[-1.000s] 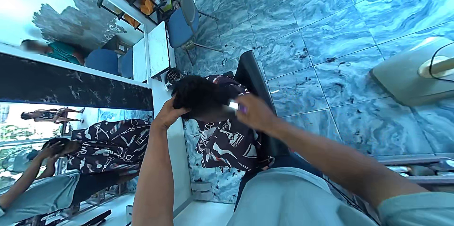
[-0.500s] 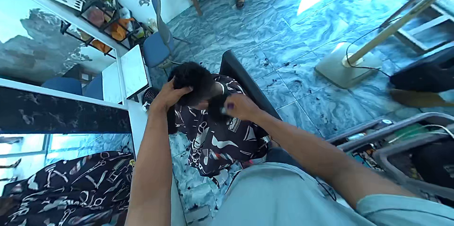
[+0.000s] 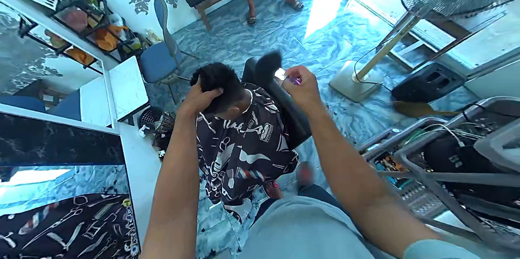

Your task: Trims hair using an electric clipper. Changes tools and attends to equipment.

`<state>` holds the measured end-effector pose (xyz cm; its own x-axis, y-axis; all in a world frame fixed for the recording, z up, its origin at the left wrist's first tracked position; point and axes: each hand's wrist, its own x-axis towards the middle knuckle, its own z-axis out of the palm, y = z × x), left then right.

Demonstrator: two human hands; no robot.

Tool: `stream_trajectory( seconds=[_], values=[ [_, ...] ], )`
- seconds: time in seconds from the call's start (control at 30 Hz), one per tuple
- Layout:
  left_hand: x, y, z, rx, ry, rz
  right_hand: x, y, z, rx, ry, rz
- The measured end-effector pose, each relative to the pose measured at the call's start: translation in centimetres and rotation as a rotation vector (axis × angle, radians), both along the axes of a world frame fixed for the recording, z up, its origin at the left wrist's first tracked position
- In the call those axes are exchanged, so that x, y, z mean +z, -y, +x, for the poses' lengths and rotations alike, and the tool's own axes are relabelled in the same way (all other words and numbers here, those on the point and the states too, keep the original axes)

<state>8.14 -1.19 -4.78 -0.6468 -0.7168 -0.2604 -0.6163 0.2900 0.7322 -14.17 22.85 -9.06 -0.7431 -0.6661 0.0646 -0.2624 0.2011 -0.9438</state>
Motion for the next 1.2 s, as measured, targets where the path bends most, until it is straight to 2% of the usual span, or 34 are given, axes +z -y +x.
stream_trajectory(
  seconds=[0.03,0.07,0.1,0.17,0.23,0.27,0.3,0.37,0.4,0.43,0.47,0.5,0.57,0.63,0.67,0.73,0.77,0.83,0.87,0.9,0.93,1.03,1.07,1.1,1.17,1.2],
  values=[
    [0.0,0.1,-0.1,-0.010,-0.006,-0.001,-0.9,1.1,0.7,-0.099,0.056,-0.140],
    [0.0,0.1,-0.2,-0.014,-0.009,0.002,-2.2,1.8,1.7,-0.089,0.093,-0.208],
    [0.0,0.1,-0.2,-0.015,-0.005,0.002,-3.6,2.0,2.7,0.021,0.099,-0.191],
    [0.1,0.0,-0.1,-0.012,0.007,0.006,-5.3,0.6,4.4,0.408,0.044,0.119],
    [0.3,0.0,0.0,-0.013,0.010,0.005,-4.9,-1.3,5.7,0.630,0.045,0.430],
    [0.2,0.1,0.1,-0.014,0.007,0.006,-4.0,-2.1,5.9,0.618,0.100,0.476],
    [0.0,0.1,0.3,-0.014,0.010,0.011,-3.2,-2.7,6.1,0.520,0.132,0.435],
    [-0.3,0.3,0.4,-0.015,0.014,0.011,-2.5,-2.0,6.8,0.228,0.051,0.161],
    [-0.3,0.4,0.3,-0.022,0.012,0.009,-2.8,-0.7,7.2,0.149,-0.029,0.019],
    [-0.1,0.4,0.2,-0.030,0.013,0.004,-3.5,0.5,7.3,0.176,-0.128,-0.053],
    [0.1,0.3,0.0,-0.036,0.025,-0.003,-4.2,1.4,7.2,0.252,-0.223,0.006],
    [0.2,0.3,-0.1,-0.036,0.043,-0.012,-4.3,1.9,6.9,0.314,-0.268,0.186],
    [0.1,0.6,-0.2,-0.038,0.066,-0.035,-3.8,1.6,6.8,0.203,-0.243,0.438],
    [-0.1,0.8,-0.3,-0.038,0.055,-0.045,-3.2,0.7,7.7,-0.005,-0.205,0.380],
    [-0.2,0.7,-0.3,-0.037,0.054,-0.045,-3.7,0.5,8.6,-0.011,-0.249,0.290],
    [-0.1,0.8,-0.4,-0.040,0.056,-0.041,-5.6,1.0,9.3,0.164,-0.299,0.225],
    [-0.1,0.7,-0.5,-0.043,0.059,-0.041,-6.2,1.4,9.0,0.198,-0.203,0.268],
    [0.0,0.7,-0.6,-0.046,0.062,-0.048,-6.3,2.3,8.3,-0.035,0.078,0.264],
    [0.1,0.9,-0.7,-0.045,0.061,-0.046,-5.8,2.6,8.5,-0.127,0.106,0.227],
    [0.1,1.0,-0.7,-0.041,0.061,-0.045,-5.4,2.4,9.4,-0.083,0.057,0.203],
    [0.0,0.9,-0.7,-0.039,0.063,-0.041,-5.2,1.8,10.9,0.094,-0.023,0.212],
    [0.2,1.3,-1.0,-0.058,0.092,-0.052,-2.6,1.1,15.6,0.760,-0.070,0.433],
    [0.3,1.4,-1.1,-0.061,0.099,-0.058,-1.6,1.0,16.7,0.806,-0.065,0.442],
    [0.3,1.6,-1.1,-0.064,0.106,-0.061,-1.1,0.9,17.6,0.726,-0.070,0.389],
    [0.3,1.6,-1.1,-0.065,0.123,-0.063,-2.3,1.7,18.4,0.414,-0.136,0.221],
    [0.2,1.5,-1.0,-0.066,0.128,-0.066,-3.4,2.4,18.2,0.342,-0.120,0.254]
  ],
)
